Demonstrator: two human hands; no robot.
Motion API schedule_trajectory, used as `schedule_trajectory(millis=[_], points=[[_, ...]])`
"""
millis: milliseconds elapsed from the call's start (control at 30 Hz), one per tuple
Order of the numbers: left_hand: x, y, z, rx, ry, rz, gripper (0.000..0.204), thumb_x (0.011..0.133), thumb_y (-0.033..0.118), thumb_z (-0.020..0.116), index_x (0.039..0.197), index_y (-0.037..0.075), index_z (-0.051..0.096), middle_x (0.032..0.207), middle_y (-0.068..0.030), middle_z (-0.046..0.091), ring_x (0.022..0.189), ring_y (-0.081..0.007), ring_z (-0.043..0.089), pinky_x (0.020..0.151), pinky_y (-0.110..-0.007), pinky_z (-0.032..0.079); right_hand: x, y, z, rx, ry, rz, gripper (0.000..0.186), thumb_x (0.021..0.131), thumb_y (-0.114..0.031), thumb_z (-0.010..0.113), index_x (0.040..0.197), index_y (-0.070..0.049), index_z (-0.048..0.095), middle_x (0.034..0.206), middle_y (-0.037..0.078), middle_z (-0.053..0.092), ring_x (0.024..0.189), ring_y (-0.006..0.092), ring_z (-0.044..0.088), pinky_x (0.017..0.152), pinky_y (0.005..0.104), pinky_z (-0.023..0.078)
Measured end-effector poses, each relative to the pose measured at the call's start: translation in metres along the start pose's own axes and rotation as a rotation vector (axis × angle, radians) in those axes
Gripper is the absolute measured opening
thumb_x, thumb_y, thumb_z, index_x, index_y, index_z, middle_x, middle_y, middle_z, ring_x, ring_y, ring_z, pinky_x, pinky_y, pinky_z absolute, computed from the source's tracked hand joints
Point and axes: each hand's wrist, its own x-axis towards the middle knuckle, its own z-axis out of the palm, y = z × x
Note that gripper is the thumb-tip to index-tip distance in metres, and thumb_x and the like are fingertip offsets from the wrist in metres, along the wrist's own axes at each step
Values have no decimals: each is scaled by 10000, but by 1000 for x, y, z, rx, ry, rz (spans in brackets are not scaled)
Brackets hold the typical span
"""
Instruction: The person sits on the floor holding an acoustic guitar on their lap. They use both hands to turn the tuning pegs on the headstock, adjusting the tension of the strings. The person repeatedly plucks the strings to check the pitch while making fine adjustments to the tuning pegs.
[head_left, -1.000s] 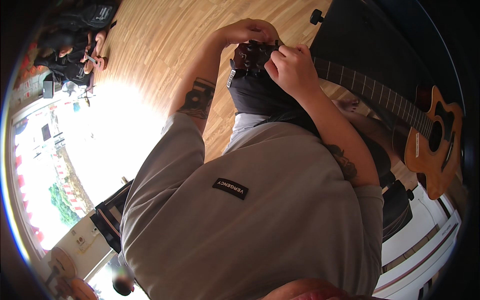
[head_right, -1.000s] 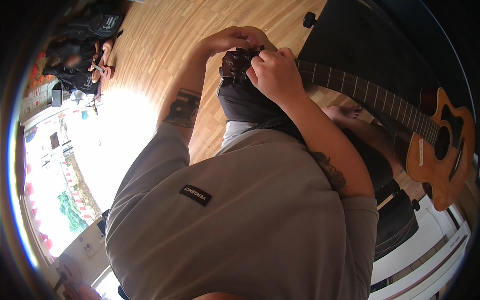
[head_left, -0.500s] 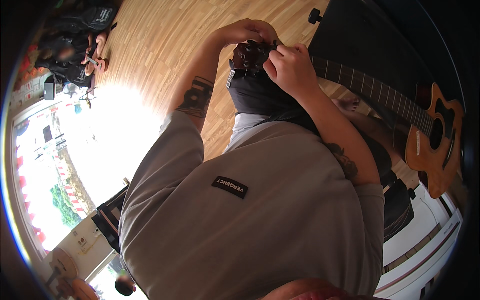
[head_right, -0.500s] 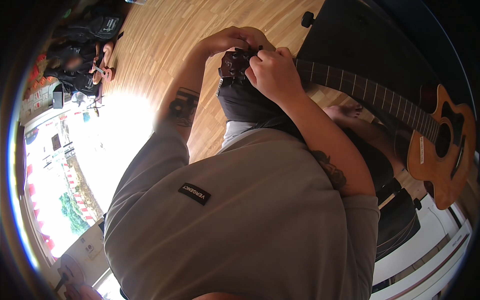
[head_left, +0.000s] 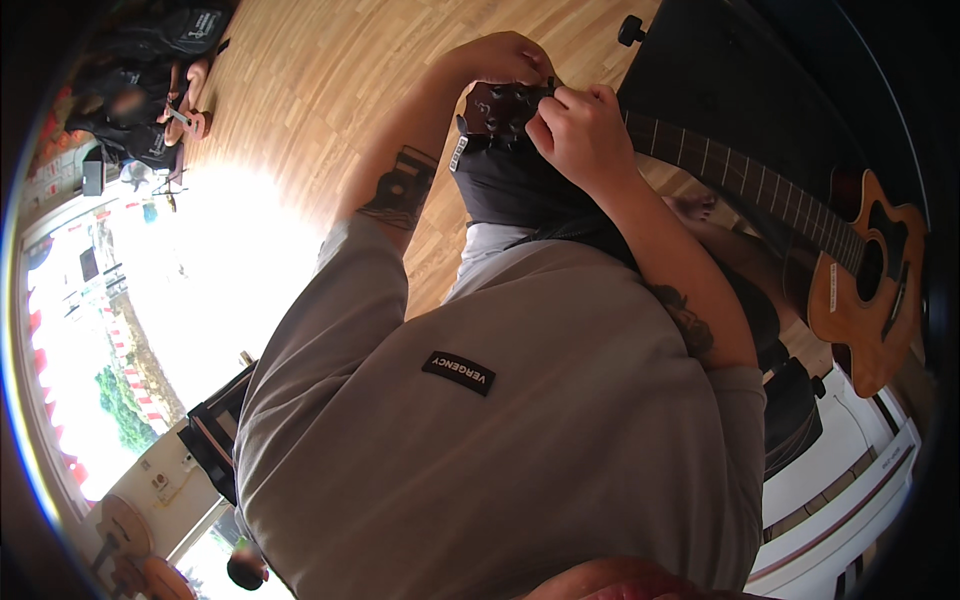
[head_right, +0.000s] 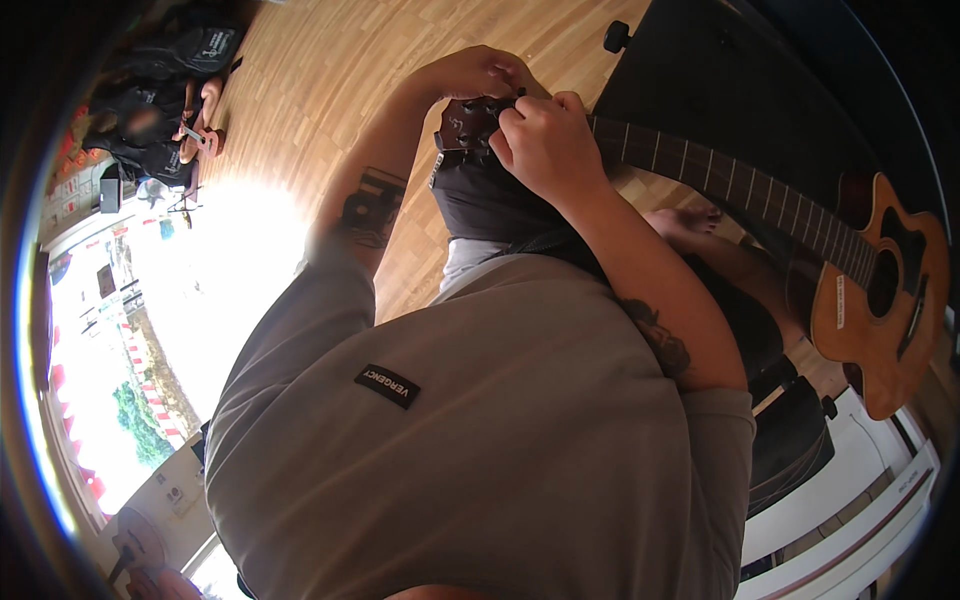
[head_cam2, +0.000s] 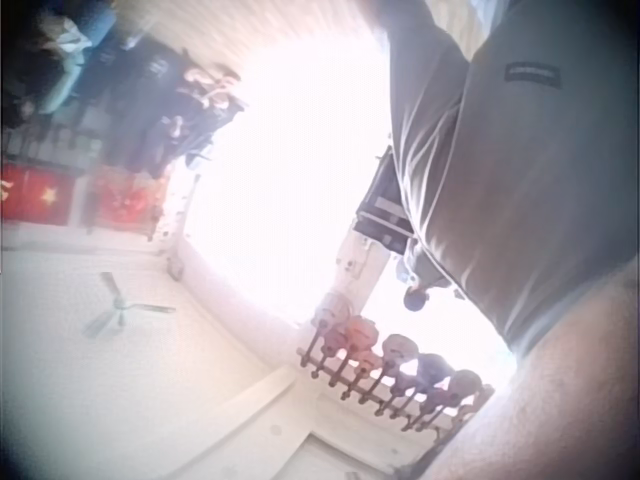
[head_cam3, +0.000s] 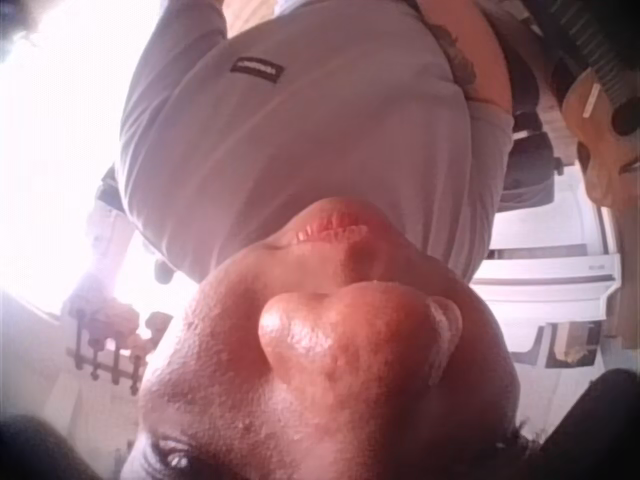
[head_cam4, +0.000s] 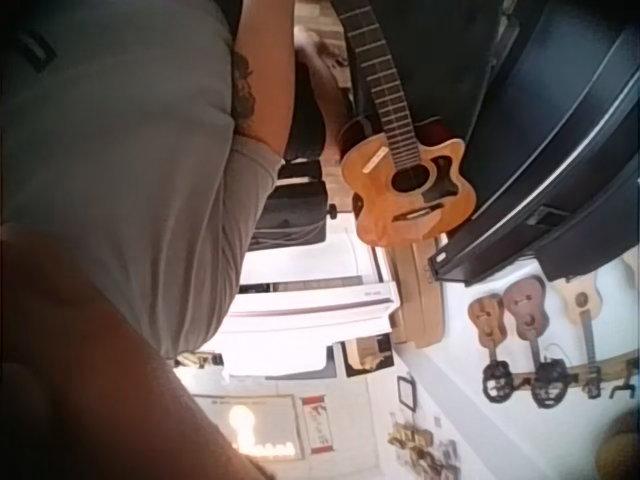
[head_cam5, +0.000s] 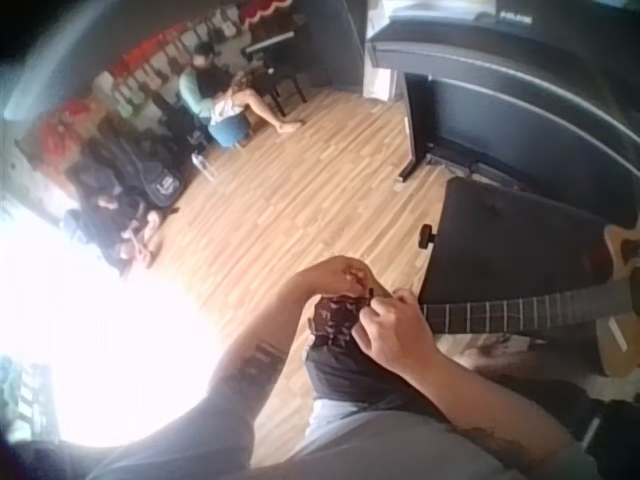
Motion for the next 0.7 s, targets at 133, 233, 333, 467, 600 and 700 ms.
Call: schedule_trajectory(millis=[133,233,333,467,600,700], points=[[6,1,0,58,22,64,305,919,188,735,1202,84,778,1125,-41,765,1098,-175,674,1006,-343,520,-2,2,0,-23,0,10,193,837,-222,795,745,-109,667,737,36,617,747,230,653,834,397,462],[-15,-8,-13,-183,-67,128,336,929,210,744,1239,86,778,1150,-50,768,1120,-184,673,1036,-335,501,0,-1,0,-6,31,-1,192,839,-229,795,743,-113,676,737,30,617,752,220,659,841,399,465],[-16,-13,-15,-208,-101,147,348,932,220,752,1254,90,780,1164,-62,766,1115,-191,678,1026,-341,507,0,-2,1,-24,-21,27,188,841,-233,796,745,-118,683,740,27,620,750,217,662,849,400,466],[-20,12,-8,34,18,43,330,914,184,732,1222,80,785,1131,-76,767,1066,-175,687,974,-353,530,-2,2,2,-17,9,9,192,833,-224,804,743,-119,672,726,30,621,726,224,653,845,397,464],[-6,-1,3,-44,61,56,275,901,214,768,1153,105,790,1096,-28,774,1075,-179,701,978,-360,543,-2,1,2,-22,2,4,195,826,-219,812,743,-118,667,720,36,624,724,228,649,838,395,464],[3,-8,8,-93,97,0,332,885,214,779,1199,105,768,1142,-50,787,1082,-186,720,974,-363,552,-1,1,2,-10,-1,2,194,825,-218,811,745,-116,667,719,39,626,723,230,648,835,395,464]])
